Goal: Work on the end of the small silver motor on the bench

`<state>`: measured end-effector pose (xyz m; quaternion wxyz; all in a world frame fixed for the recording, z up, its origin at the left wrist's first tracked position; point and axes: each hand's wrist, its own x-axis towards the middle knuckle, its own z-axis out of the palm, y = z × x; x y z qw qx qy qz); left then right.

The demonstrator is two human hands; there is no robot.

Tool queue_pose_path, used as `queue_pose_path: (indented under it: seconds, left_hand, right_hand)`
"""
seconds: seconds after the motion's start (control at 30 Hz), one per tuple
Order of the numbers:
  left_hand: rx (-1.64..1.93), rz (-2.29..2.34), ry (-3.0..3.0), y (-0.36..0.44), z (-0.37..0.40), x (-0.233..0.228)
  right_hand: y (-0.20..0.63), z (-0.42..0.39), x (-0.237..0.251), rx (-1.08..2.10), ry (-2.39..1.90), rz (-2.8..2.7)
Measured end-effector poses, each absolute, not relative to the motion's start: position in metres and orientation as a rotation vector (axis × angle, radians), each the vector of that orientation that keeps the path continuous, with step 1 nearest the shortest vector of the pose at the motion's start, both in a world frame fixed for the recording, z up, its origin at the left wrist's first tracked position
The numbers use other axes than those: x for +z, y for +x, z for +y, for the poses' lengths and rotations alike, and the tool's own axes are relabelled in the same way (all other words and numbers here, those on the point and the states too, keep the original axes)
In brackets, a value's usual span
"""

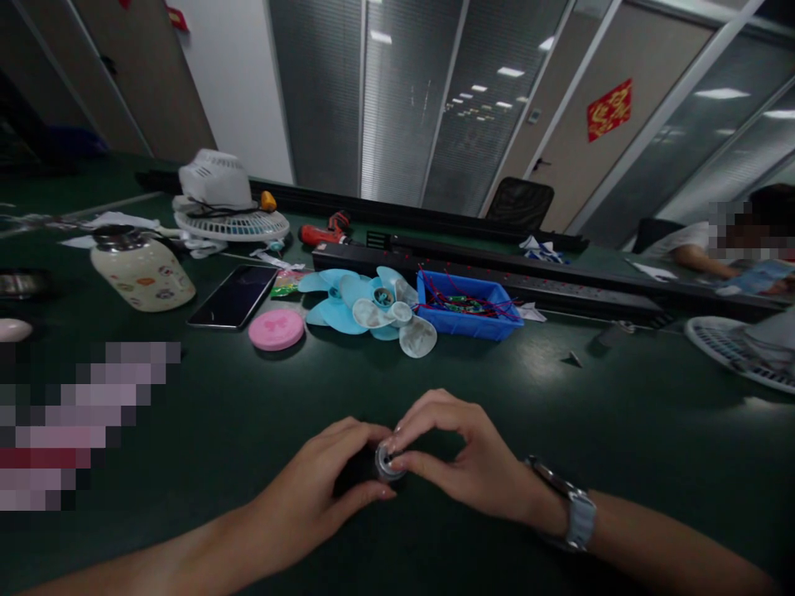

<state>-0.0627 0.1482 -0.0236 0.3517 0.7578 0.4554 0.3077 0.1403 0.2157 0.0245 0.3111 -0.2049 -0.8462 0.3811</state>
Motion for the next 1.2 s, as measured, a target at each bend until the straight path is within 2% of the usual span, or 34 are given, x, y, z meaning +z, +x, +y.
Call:
queue_pose_path:
  seconds: [0.43,0.8,1.07,1.2]
  left_hand:
    - [0.811,1.161,1.960,-0.064,0.149,-0.027]
    - [0.813,1.176,1.983,-0.064,0.150,-0.029]
    - [0.827,1.158,1.979,-0.064,0.149,-0.027]
    - [0.816,1.167,1.971,-0.064,0.150,-0.024]
  right_hand:
    - [0.141,0.212,0.016,1.096,-0.482,-2.180]
    - [0.139,0.214,0.019,1.172,-0.610,-2.111]
    - [0.139,0.214,0.024,1.105,-0.482,-2.077]
    - [0.157,0.224,0.021,1.073,-0.578,-2.026]
